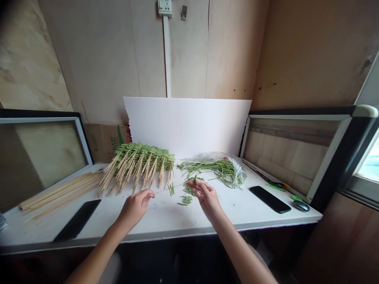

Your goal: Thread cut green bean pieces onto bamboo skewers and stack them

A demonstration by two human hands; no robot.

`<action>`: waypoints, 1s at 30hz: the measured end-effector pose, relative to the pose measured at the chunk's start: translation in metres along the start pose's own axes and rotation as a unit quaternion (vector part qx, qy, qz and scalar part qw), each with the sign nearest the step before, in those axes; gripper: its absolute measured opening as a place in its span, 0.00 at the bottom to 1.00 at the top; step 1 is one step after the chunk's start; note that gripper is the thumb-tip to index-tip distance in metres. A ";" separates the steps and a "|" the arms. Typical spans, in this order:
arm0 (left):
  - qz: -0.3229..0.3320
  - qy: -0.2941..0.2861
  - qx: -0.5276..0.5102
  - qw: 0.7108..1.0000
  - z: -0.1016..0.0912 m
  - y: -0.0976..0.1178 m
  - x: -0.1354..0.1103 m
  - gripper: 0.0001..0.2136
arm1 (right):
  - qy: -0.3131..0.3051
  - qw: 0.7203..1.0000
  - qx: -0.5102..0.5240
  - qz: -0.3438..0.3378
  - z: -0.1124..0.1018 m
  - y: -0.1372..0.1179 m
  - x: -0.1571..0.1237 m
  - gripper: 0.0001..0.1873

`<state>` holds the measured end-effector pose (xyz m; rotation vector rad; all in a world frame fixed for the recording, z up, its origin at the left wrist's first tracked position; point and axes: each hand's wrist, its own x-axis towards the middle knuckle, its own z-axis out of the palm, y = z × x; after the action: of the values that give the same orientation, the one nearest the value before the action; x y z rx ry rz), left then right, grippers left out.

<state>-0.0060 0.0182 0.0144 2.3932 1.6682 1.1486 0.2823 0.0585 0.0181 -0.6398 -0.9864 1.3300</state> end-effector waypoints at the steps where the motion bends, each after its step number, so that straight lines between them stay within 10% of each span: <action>1: 0.001 0.000 -0.002 1.000 0.001 0.000 0.000 0.12 | 0.001 1.000 -0.004 -0.005 0.001 -0.001 0.000 0.16; 30: 0.013 0.002 -0.014 1.000 0.002 -0.001 -0.002 0.13 | 0.008 0.999 -0.035 -0.011 0.003 -0.008 0.000 0.13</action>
<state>-0.0063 0.0178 0.0114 2.4042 1.6149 1.1742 0.2838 0.0570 0.0264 -0.6899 -1.0278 1.2745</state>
